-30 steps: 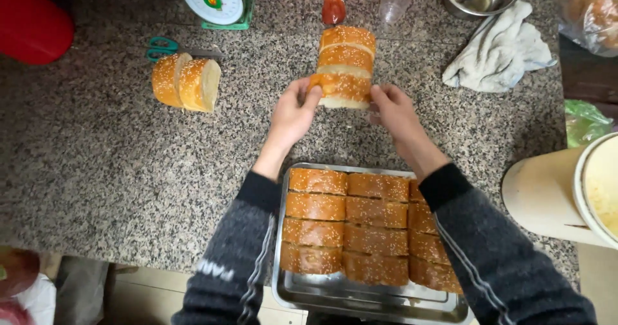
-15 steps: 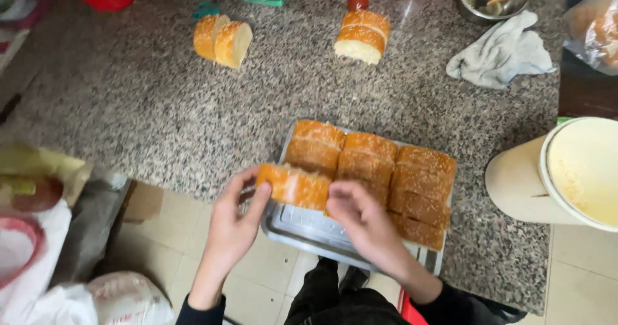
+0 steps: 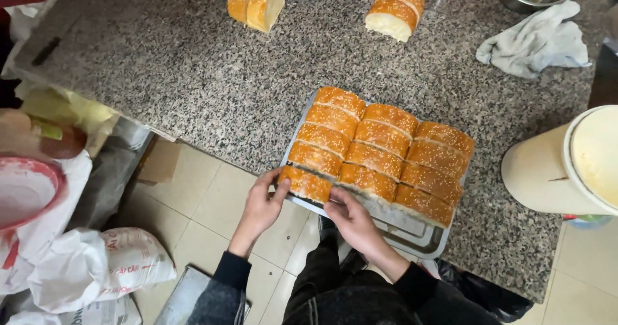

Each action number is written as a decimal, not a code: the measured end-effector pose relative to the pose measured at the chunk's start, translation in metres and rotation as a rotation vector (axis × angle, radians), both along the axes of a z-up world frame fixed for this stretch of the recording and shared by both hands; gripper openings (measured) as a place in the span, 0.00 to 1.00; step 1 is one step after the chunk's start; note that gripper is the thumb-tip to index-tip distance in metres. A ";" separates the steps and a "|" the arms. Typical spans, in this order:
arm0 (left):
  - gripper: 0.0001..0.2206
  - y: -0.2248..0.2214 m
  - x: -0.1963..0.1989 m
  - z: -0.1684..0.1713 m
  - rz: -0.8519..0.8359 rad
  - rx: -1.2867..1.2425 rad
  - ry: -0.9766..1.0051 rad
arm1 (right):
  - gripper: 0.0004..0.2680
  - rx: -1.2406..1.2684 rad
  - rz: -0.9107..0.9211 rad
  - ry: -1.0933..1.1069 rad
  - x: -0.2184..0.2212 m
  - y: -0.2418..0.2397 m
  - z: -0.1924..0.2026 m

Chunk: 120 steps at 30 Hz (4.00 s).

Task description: Dipping sliced bread into a bowl of coating and arranging the pieces on a metal tray.

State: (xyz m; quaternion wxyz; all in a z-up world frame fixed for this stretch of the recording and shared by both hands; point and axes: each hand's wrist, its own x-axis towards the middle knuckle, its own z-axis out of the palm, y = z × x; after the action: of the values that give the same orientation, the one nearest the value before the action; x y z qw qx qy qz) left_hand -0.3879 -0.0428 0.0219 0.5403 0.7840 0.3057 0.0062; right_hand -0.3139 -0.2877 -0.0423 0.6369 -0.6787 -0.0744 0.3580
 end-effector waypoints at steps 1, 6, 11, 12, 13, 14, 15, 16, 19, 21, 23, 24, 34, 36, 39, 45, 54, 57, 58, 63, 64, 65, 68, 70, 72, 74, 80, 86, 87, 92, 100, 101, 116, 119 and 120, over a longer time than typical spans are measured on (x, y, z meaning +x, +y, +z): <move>0.24 0.004 -0.001 -0.011 0.000 -0.001 0.000 | 0.22 -0.001 0.000 0.000 -0.002 0.001 -0.001; 0.23 0.018 0.001 -0.045 -0.034 0.095 0.022 | 0.27 0.045 -0.007 0.003 -0.003 0.006 -0.005; 0.25 0.022 0.006 -0.055 -0.064 0.132 0.051 | 0.28 0.069 0.018 0.026 -0.003 0.009 -0.007; 0.26 0.022 0.007 -0.052 -0.076 0.132 0.070 | 0.30 0.072 0.051 0.043 -0.002 0.010 -0.005; 0.26 0.022 0.007 -0.048 -0.078 0.134 0.069 | 0.30 0.074 0.049 0.042 0.000 0.009 0.001; 0.26 0.023 0.007 -0.044 -0.098 0.141 0.094 | 0.30 0.066 0.083 0.061 0.001 0.008 0.007; 0.26 0.023 0.008 -0.041 -0.117 0.148 0.119 | 0.31 0.058 0.117 0.079 0.003 0.006 0.013; 0.26 0.025 0.008 -0.041 -0.119 0.151 0.119 | 0.31 0.060 0.115 0.079 0.006 0.000 0.005; 0.26 0.028 0.011 -0.024 -0.141 0.123 0.145 | 0.33 -0.044 0.242 0.036 0.015 -0.015 0.019; 0.26 0.027 0.017 0.009 -0.127 0.122 0.175 | 0.25 -0.088 0.394 0.004 0.025 -0.024 0.079; 0.26 0.034 0.032 0.033 -0.098 0.149 0.140 | 0.22 -0.012 0.339 -0.030 0.052 -0.036 0.108; 0.26 0.038 0.041 0.044 -0.064 0.174 0.107 | 0.20 0.063 0.289 -0.063 0.067 -0.041 0.122; 0.26 0.066 0.268 0.046 -0.287 0.264 -0.094 | 0.23 -0.094 -0.361 -0.032 0.252 -0.005 0.154; 0.30 0.062 0.318 0.046 -0.351 0.255 -0.021 | 0.25 -0.150 -0.344 0.058 0.291 0.011 0.149; 0.33 0.065 0.403 -0.016 -0.400 0.192 0.023 | 0.25 -0.249 -0.375 0.096 0.339 0.028 0.129; 0.35 0.045 0.491 -0.069 -0.488 0.154 0.044 | 0.27 -0.303 -0.460 -0.016 0.388 0.059 0.087; 0.34 0.031 0.497 -0.049 -0.458 -0.056 0.067 | 0.28 -0.211 -0.533 0.039 0.388 0.081 0.094; 0.32 0.029 0.493 -0.033 -0.432 -0.055 0.049 | 0.26 -0.221 -0.599 0.047 0.377 0.075 0.094; 0.32 0.033 0.490 -0.029 -0.434 -0.055 0.050 | 0.26 -0.221 -0.601 0.047 0.364 0.077 0.105; 0.26 0.036 0.445 0.024 -0.598 0.077 -0.060 | 0.26 -0.181 -0.668 0.142 0.280 0.091 0.174; 0.26 0.037 0.432 0.036 -0.594 0.079 -0.064 | 0.26 -0.179 -0.665 0.137 0.257 0.096 0.196; 0.24 0.037 0.416 0.047 -0.644 0.099 -0.084 | 0.27 -0.129 -0.694 0.133 0.231 0.101 0.218; 0.21 0.033 0.369 0.066 -0.754 0.054 -0.111 | 0.24 -0.097 -0.762 0.231 0.164 0.096 0.206; 0.20 0.031 0.341 0.072 -0.815 -0.011 -0.130 | 0.22 -0.118 -0.802 0.323 0.126 0.091 0.190; 0.18 0.033 0.308 0.073 -0.932 -0.087 -0.269 | 0.21 -0.098 -0.906 0.476 0.085 0.090 0.191; 0.16 0.032 0.281 0.057 -0.899 -0.126 -0.279 | 0.22 -0.046 -0.907 0.429 0.046 0.084 0.159; 0.18 0.023 0.225 0.045 -0.937 -0.162 -0.233 | 0.21 0.000 -0.884 0.539 -0.010 0.078 0.156; 0.22 0.016 0.204 0.045 -0.934 -0.110 -0.087 | 0.23 -0.015 -0.738 0.446 -0.028 0.065 0.125; 0.22 0.016 0.204 0.043 -0.915 -0.091 -0.039 | 0.24 -0.024 -0.715 0.424 -0.026 0.064 0.125; 0.21 0.017 0.198 0.040 -0.911 0.072 -0.010 | 0.23 -0.052 -0.695 0.508 -0.019 0.065 0.147; 0.21 0.022 0.198 0.023 -0.938 0.163 -0.015 | 0.13 -0.098 -0.591 0.354 -0.026 0.049 0.101; 0.21 0.025 0.198 0.025 -0.932 0.119 -0.013 | 0.10 -0.136 -0.524 0.419 -0.022 0.043 0.099; 0.10 0.239 0.315 -0.104 0.489 -0.562 -0.124 | 0.07 0.072 -0.782 0.112 0.135 0.024 0.170; 0.19 0.243 0.334 -0.074 0.587 -0.717 -0.002 | 0.07 0.011 -0.755 0.143 0.145 0.038 0.192; 0.24 0.236 0.340 -0.054 0.620 -0.725 0.018 | 0.08 -0.035 -0.735 0.176 0.147 0.042 0.201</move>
State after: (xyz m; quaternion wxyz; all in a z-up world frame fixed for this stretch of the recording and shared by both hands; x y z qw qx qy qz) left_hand -0.0478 0.1930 -0.0317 0.7490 0.4170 0.5122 0.0535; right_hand -0.1666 -0.2459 0.1588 0.7152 -0.6376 0.2350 0.1637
